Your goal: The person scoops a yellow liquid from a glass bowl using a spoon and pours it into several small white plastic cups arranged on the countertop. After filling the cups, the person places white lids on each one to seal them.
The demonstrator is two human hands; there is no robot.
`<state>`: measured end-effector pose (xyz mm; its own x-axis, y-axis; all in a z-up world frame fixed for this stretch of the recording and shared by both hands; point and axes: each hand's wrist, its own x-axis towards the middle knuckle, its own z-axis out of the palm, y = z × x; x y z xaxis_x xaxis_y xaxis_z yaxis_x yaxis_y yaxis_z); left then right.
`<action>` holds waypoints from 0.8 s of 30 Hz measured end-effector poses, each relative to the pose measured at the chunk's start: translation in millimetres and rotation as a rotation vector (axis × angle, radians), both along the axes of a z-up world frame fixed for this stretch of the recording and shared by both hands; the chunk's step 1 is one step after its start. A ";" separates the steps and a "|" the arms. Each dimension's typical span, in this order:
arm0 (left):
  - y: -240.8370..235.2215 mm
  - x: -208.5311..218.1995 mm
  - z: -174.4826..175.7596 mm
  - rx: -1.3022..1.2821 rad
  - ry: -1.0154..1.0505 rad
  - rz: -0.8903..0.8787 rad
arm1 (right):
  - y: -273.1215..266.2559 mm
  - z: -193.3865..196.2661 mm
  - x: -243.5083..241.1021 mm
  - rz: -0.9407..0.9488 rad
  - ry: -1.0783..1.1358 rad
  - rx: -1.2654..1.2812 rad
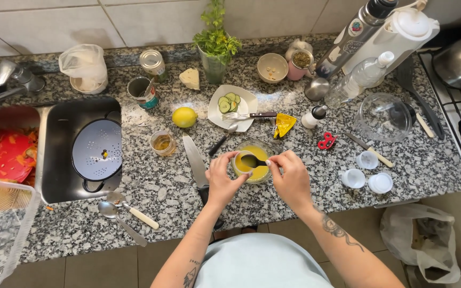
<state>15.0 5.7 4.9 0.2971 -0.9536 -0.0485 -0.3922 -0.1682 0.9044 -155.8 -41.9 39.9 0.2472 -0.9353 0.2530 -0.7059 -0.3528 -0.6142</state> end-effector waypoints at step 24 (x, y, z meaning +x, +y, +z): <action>-2.3 -4.5 3.9 -0.061 0.077 -0.113 | 10.8 -20.2 -10.4 -0.351 -0.919 1.046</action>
